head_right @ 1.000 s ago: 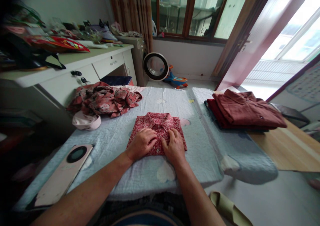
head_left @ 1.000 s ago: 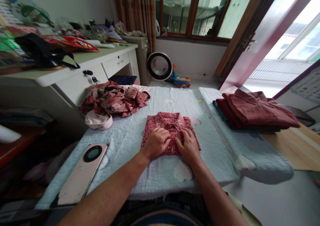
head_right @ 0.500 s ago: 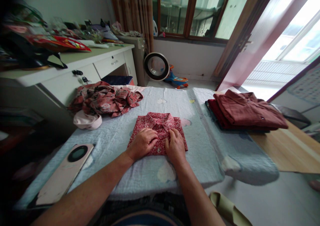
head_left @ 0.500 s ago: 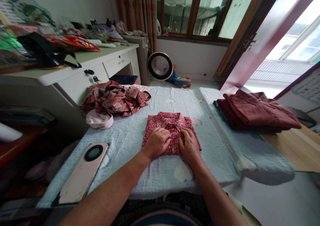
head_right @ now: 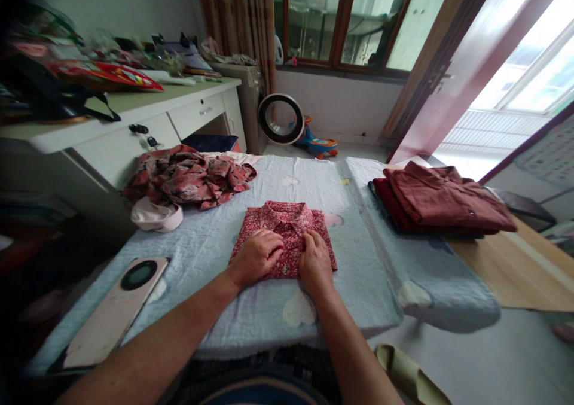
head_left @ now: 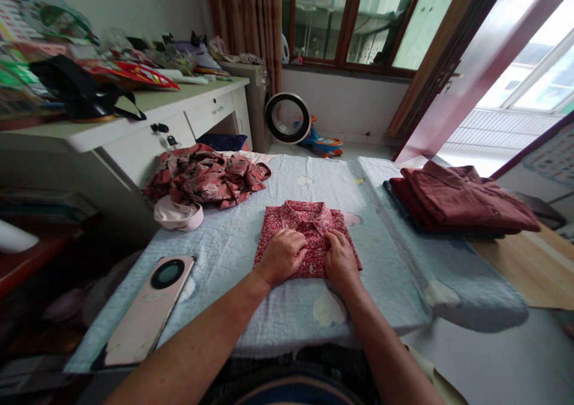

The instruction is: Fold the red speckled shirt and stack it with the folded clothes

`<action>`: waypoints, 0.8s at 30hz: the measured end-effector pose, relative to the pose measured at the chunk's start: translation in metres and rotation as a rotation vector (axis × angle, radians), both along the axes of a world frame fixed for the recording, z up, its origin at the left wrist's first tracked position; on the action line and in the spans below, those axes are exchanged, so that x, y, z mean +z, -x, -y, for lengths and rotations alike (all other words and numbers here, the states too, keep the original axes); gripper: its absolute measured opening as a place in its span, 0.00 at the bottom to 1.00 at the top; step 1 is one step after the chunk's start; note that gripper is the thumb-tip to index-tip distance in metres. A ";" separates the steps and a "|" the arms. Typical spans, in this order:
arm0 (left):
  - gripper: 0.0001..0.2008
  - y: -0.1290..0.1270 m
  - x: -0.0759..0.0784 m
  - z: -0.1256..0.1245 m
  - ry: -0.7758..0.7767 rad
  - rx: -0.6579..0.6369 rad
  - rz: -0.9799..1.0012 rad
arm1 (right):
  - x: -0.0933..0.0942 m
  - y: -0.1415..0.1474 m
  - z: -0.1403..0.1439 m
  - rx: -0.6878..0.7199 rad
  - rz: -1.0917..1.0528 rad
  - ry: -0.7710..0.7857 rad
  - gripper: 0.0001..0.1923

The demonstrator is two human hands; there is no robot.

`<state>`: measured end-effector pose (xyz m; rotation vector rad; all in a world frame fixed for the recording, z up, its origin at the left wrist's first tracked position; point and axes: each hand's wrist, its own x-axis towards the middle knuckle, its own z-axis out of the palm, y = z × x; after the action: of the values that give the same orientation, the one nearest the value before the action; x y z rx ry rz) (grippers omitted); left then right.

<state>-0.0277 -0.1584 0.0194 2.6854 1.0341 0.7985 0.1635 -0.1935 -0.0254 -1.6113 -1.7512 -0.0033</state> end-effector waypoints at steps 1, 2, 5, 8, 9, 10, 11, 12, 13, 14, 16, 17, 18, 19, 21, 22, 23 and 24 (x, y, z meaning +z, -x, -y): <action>0.04 0.000 0.000 0.000 -0.006 -0.005 0.000 | 0.000 0.000 0.000 0.000 0.001 -0.003 0.27; 0.05 0.000 0.000 0.000 -0.014 -0.016 0.001 | -0.001 0.000 0.000 0.002 0.003 -0.008 0.27; 0.05 0.001 -0.001 0.000 -0.035 -0.071 0.027 | -0.002 0.000 -0.001 0.005 -0.001 -0.025 0.27; 0.06 0.002 -0.001 0.002 -0.019 -0.111 0.053 | -0.002 0.000 -0.001 0.004 -0.008 -0.036 0.26; 0.07 0.002 -0.001 0.002 -0.006 -0.115 0.052 | -0.002 0.000 -0.001 0.005 -0.011 -0.038 0.25; 0.07 0.002 -0.001 0.002 0.008 -0.115 0.048 | -0.001 0.000 -0.001 0.009 -0.014 -0.038 0.24; 0.07 0.002 0.000 0.003 0.020 -0.112 0.041 | 0.001 0.000 0.000 0.015 -0.017 -0.037 0.22; 0.07 0.002 0.000 0.003 0.030 -0.110 0.034 | 0.002 0.001 0.001 0.020 -0.020 -0.034 0.21; 0.07 0.002 0.001 0.003 0.039 -0.107 0.028 | 0.004 0.001 0.002 0.023 -0.022 -0.030 0.20; 0.07 0.002 0.001 0.003 0.046 -0.106 0.023 | 0.006 0.002 0.003 0.024 -0.022 -0.024 0.19; 0.08 0.002 0.002 0.003 0.056 -0.107 0.017 | 0.009 0.003 0.005 0.024 -0.017 -0.012 0.19; 0.08 0.002 0.002 0.003 0.061 -0.107 0.014 | 0.010 0.004 0.006 0.023 -0.013 -0.005 0.19; 0.09 0.002 0.002 0.003 0.064 -0.106 0.011 | 0.011 0.004 0.006 0.022 -0.008 0.003 0.19; 0.09 0.002 0.003 0.003 0.066 -0.103 0.008 | 0.012 0.005 0.007 0.021 -0.003 0.009 0.19; 0.09 0.002 0.003 0.003 0.070 -0.098 0.001 | 0.013 0.005 0.008 0.022 0.004 0.019 0.20; 0.08 0.002 0.003 0.003 0.070 -0.095 -0.001 | 0.013 0.005 0.008 0.023 0.007 0.021 0.20; 0.08 0.002 0.003 0.003 0.070 -0.093 -0.003 | 0.012 0.005 0.008 0.024 0.010 0.022 0.21; 0.08 0.002 0.003 0.003 0.069 -0.090 -0.003 | 0.012 0.005 0.008 0.024 0.014 0.021 0.21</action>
<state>-0.0297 -0.1617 0.0223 2.6547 0.9162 0.7280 0.1587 -0.2018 -0.0135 -1.6086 -1.7869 0.0158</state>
